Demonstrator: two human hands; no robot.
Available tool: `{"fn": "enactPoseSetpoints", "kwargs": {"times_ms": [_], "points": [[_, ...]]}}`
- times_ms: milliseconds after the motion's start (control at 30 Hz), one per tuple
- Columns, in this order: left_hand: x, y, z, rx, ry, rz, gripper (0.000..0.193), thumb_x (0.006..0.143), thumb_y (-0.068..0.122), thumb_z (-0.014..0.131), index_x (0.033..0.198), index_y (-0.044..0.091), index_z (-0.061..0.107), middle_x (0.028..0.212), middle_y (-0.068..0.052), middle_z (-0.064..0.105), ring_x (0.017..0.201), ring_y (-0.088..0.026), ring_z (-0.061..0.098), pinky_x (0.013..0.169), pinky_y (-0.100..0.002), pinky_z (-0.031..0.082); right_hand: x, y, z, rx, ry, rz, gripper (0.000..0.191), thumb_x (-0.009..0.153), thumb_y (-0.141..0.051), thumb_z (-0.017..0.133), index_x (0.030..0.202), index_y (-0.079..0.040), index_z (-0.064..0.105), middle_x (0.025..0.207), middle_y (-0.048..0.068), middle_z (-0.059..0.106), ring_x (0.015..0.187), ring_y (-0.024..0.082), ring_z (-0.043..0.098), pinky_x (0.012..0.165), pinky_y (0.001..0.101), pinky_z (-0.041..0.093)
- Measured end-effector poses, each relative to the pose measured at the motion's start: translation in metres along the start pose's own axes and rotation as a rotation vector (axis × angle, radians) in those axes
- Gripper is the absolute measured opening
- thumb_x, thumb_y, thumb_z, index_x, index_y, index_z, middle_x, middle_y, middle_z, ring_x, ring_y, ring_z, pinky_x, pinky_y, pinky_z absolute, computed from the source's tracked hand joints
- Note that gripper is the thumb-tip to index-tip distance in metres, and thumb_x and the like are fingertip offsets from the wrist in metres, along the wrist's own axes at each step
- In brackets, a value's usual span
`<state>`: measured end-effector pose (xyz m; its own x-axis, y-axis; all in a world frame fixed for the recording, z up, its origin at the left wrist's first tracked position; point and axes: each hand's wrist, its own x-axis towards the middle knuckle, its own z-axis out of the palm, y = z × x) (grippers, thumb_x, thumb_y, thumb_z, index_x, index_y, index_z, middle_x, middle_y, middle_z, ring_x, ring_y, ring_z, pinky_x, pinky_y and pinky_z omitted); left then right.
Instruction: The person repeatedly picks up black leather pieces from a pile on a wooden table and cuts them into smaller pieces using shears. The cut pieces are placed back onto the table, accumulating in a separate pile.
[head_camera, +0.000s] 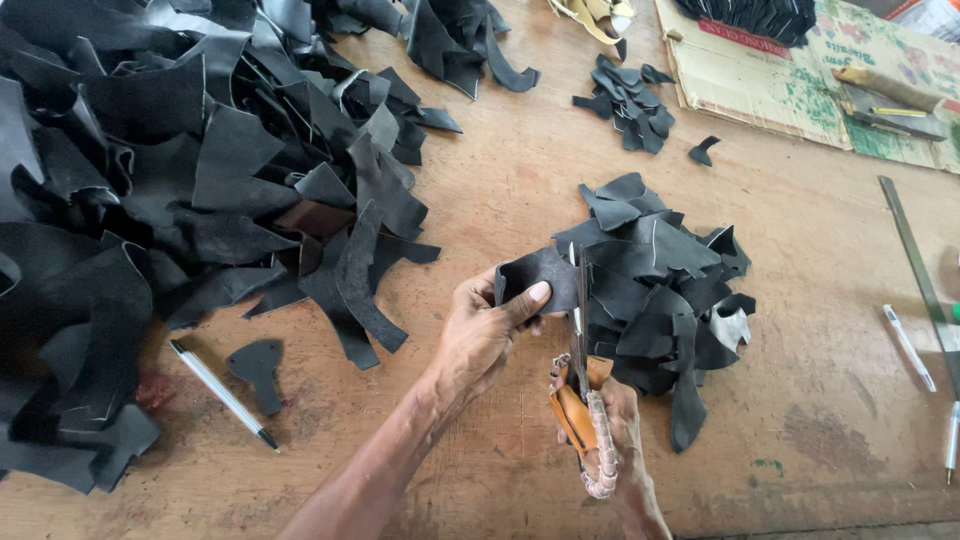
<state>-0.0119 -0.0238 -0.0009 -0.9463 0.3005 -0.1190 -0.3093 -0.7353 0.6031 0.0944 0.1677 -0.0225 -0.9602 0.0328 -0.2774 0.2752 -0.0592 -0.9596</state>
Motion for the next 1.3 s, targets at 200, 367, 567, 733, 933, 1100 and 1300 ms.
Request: {"fn": "enactPoseSetpoints", "kwargs": {"times_ms": [200, 367, 567, 733, 933, 1100, 1300], "points": [[0.001, 0.0, -0.002, 0.063, -0.001, -0.01, 0.019, 0.094, 0.006, 0.073, 0.111, -0.003, 0.072, 0.09, -0.013, 0.076, 0.074, -0.013, 0.067, 0.062, -0.026, 0.053, 0.0, 0.003, -0.006, -0.007, 0.016, 0.019, 0.027, 0.094, -0.022, 0.065, 0.103, 0.003, 0.069, 0.08, 0.008, 0.066, 0.059, 0.013, 0.062, 0.051, 0.0276, 0.051], [0.002, 0.004, -0.002, 0.033, -0.025, -0.036, 0.019, 0.092, 0.005, 0.073, 0.109, -0.003, 0.071, 0.091, -0.011, 0.077, 0.076, -0.013, 0.07, 0.06, -0.025, 0.053, -0.003, 0.009, -0.014, -0.013, 0.038, 0.054, 0.025, 0.094, -0.021, 0.065, 0.103, 0.002, 0.069, 0.08, 0.008, 0.066, 0.059, 0.013, 0.062, 0.052, 0.0275, 0.051], [0.001, 0.006, -0.002, 0.105, -0.035, 0.011, 0.019, 0.092, 0.004, 0.075, 0.11, -0.003, 0.073, 0.088, -0.007, 0.075, 0.07, -0.01, 0.063, 0.059, -0.025, 0.051, -0.001, 0.013, -0.02, -0.015, 0.07, 0.116, 0.023, 0.093, -0.02, 0.065, 0.102, 0.001, 0.069, 0.08, 0.007, 0.065, 0.06, 0.013, 0.061, 0.052, 0.0274, 0.051], [0.001, 0.008, 0.0, 0.229, -0.024, 0.057, 0.025, 0.09, 0.006, 0.077, 0.113, -0.002, 0.074, 0.086, -0.004, 0.074, 0.067, -0.008, 0.061, 0.059, -0.024, 0.051, 0.006, 0.003, -0.01, -0.053, 0.072, 0.12, 0.021, 0.093, -0.018, 0.065, 0.102, 0.0, 0.069, 0.08, 0.006, 0.065, 0.06, 0.013, 0.061, 0.053, 0.0273, 0.051], [-0.002, 0.007, 0.004, 0.33, -0.01, 0.056, 0.029, 0.088, 0.009, 0.079, 0.115, 0.0, 0.075, 0.085, -0.001, 0.073, 0.068, -0.006, 0.06, 0.059, -0.023, 0.051, 0.012, -0.025, 0.006, -0.159, 0.079, 0.095, 0.018, 0.093, -0.017, 0.065, 0.102, -0.002, 0.069, 0.08, 0.005, 0.065, 0.06, 0.013, 0.061, 0.053, 0.0271, 0.051], [-0.003, 0.007, 0.005, 0.237, -0.063, 0.059, 0.029, 0.09, 0.008, 0.078, 0.117, -0.001, 0.074, 0.086, -0.001, 0.073, 0.07, -0.006, 0.061, 0.06, -0.023, 0.051, 0.009, -0.036, 0.013, -0.252, 0.153, 0.14, 0.02, 0.093, -0.02, 0.064, 0.099, -0.002, 0.07, 0.076, 0.006, 0.064, 0.058, 0.013, 0.06, 0.052, 0.028, 0.05], [-0.001, 0.017, 0.0, 0.261, -0.102, -0.013, 0.033, 0.088, 0.007, 0.075, 0.121, 0.001, 0.072, 0.089, -0.002, 0.076, 0.073, -0.009, 0.069, 0.059, -0.022, 0.051, 0.007, -0.027, 0.007, -0.156, 0.151, 0.131, 0.022, 0.09, -0.016, 0.066, 0.104, 0.001, 0.07, 0.08, 0.007, 0.066, 0.056, 0.014, 0.06, 0.048, 0.029, 0.05]]}}
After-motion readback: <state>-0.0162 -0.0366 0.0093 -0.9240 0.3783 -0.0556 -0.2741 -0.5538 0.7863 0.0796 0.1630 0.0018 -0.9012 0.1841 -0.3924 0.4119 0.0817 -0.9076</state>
